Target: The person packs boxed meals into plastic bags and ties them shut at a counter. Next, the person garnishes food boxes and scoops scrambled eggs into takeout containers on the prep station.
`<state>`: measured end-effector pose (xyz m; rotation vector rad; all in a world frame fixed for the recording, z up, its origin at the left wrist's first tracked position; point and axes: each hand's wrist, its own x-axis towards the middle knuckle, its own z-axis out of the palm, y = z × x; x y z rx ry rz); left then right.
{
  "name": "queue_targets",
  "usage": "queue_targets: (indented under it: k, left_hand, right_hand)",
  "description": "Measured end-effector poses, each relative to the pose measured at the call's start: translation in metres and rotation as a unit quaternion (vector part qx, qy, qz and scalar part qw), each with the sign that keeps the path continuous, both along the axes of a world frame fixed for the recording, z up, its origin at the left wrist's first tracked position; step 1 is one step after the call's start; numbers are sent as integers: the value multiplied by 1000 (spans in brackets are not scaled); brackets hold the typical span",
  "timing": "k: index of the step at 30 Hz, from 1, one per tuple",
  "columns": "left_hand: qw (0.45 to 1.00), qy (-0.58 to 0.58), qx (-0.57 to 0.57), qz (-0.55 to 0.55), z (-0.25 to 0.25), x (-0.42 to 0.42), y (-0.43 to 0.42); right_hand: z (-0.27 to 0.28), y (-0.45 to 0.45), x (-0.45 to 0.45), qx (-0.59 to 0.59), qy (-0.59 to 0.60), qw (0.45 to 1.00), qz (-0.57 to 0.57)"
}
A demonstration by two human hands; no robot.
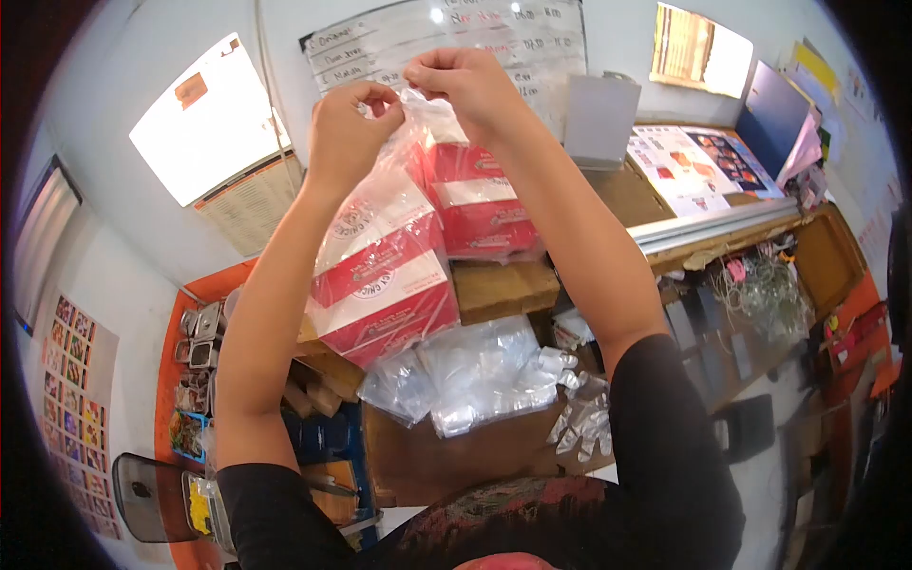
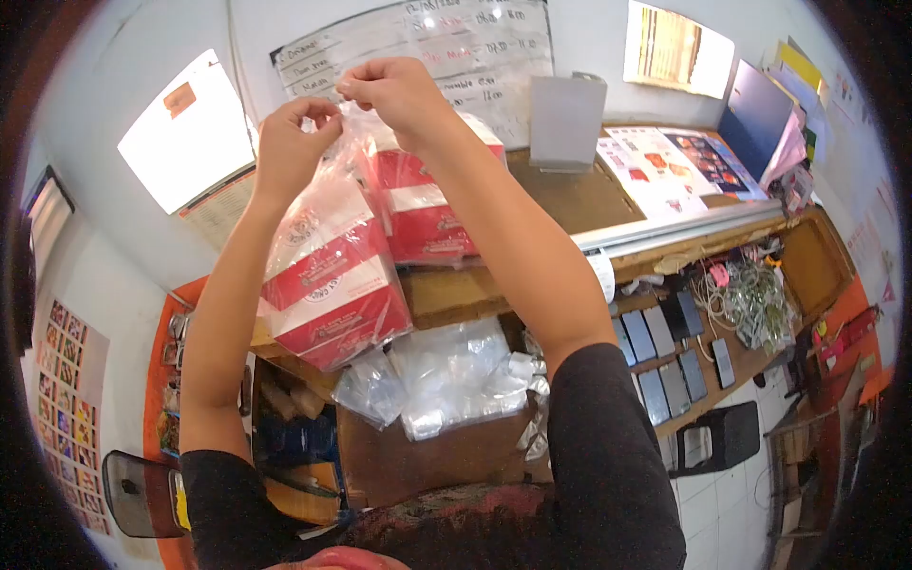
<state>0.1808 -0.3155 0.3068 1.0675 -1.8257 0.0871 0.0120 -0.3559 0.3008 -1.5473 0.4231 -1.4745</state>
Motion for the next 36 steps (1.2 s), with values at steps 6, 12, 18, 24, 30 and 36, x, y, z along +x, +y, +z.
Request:
queue_targets:
  k: [6,12,18,24,30,36]
  left_hand:
    - [993,-114,-8,25,-19,7,17]
    - [941,-326,-91,21,-121,-16,151]
    - [845,-483,-187,136,-204,1,136]
    - [846,-459,-224,152,-211,24,139]
    - [866,-439,-216,101,-207,29,134]
    - [879,-423,-205,80,-202,31,135]
  right_hand:
    - [-48,64,-16,29,50,978,-200]
    - [-230,91,-23,32,273,943,-188]
    - [-220,104,28,24,405,802,-439]
    - [-198,96,57,151,400,758,-493]
    - [-207,101,59,137,361,769,-509]
    - [-206,143,25,36,262,846,-462]
